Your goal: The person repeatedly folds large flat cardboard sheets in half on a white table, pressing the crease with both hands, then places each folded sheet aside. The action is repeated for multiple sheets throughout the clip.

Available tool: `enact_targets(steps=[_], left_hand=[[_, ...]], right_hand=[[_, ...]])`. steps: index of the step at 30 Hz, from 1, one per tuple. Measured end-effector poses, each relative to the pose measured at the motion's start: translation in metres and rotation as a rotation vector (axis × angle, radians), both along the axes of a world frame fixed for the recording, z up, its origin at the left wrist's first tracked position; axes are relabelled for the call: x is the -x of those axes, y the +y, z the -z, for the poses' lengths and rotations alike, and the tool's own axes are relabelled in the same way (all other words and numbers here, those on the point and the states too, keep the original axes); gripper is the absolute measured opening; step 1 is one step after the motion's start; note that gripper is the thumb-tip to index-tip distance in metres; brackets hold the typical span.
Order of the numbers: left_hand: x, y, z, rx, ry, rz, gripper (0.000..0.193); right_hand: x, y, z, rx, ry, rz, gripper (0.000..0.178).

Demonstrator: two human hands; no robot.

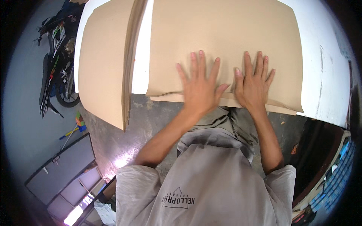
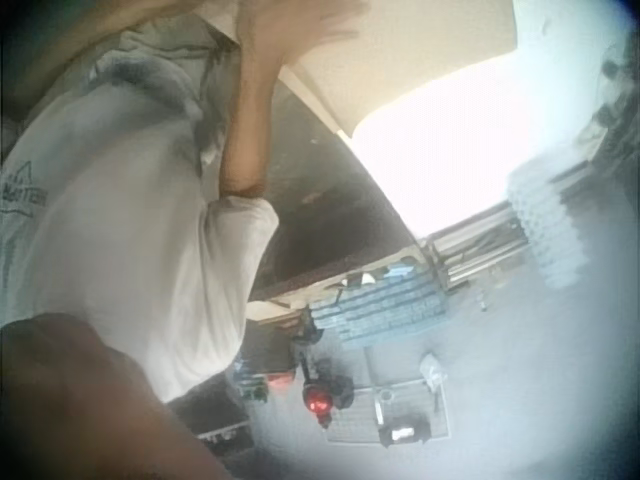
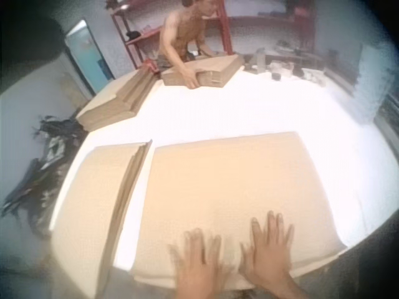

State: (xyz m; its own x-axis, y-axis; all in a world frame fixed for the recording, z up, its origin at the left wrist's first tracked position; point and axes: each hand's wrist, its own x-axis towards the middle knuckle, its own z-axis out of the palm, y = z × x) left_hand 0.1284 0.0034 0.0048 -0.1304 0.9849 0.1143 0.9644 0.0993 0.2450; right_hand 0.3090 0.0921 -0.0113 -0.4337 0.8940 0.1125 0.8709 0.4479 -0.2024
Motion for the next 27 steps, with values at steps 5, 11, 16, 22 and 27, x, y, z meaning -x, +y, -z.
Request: enact_targets(steps=[5,11,16,22,27], left_hand=[[0.094,-0.031,-0.015,0.131,0.206,-0.115,0.077],[0.118,-0.027,0.007,-0.059,-0.063,-0.08,0.068],[0.11,-0.022,0.005,-0.127,0.004,-0.097,0.059],[0.016,0.012,0.011,-0.042,-0.029,-0.098,0.071],[-0.004,0.025,0.013,0.019,0.011,-0.087,0.076]], right_hand=[[-0.001,-0.001,-0.004,-0.006,-0.028,-0.014,0.067],[0.0,0.002,-0.005,-0.005,-0.039,-0.031,0.068],[-0.005,-0.003,0.002,-0.071,-0.018,-0.05,0.07],[0.0,-0.003,-0.003,-0.031,0.088,-0.036,0.066],[-0.064,-0.007,-0.025,-0.091,-0.023,-0.085,0.068]])
